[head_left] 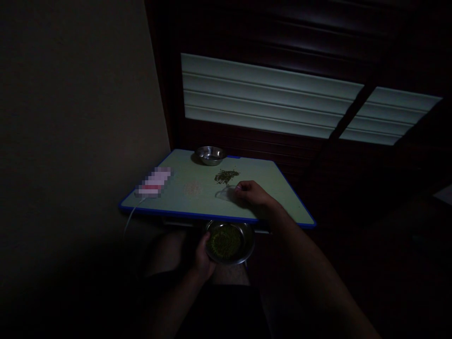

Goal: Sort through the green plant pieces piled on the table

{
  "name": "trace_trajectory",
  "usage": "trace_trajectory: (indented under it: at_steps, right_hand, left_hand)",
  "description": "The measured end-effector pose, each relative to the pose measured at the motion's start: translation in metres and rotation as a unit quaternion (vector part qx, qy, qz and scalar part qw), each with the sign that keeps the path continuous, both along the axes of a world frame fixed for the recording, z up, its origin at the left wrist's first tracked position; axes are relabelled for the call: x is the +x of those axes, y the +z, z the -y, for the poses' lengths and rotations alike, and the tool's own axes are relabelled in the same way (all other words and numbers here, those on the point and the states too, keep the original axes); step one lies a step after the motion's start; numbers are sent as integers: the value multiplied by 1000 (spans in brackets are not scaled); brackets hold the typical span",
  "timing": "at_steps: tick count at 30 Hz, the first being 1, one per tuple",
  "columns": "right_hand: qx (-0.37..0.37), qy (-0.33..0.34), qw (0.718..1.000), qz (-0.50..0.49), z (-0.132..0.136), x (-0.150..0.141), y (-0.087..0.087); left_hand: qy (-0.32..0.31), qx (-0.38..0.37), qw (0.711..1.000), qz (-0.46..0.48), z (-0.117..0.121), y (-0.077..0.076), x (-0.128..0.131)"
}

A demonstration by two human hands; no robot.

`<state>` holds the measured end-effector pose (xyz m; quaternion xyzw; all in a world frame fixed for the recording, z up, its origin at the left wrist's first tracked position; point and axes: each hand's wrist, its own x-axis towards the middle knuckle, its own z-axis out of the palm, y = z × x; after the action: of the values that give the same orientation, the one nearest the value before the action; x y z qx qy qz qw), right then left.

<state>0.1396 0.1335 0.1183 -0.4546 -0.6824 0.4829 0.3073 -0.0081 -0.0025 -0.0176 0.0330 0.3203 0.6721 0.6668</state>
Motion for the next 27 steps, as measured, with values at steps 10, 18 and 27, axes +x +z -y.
trace_trajectory:
  at_steps: [10,18,27]
  right_hand:
    - [213,-226,949,52,-44,4,-32]
    - [279,-182,931,149,-40,3,-32]
    - [292,-137,934,155,-44,4,-35]
  left_hand:
    - [-3,-12,1000,-2,0,5,-1]
    - [0,-5,1000,1,1,8,0]
    - [0,1,1000,4,1,8,-1]
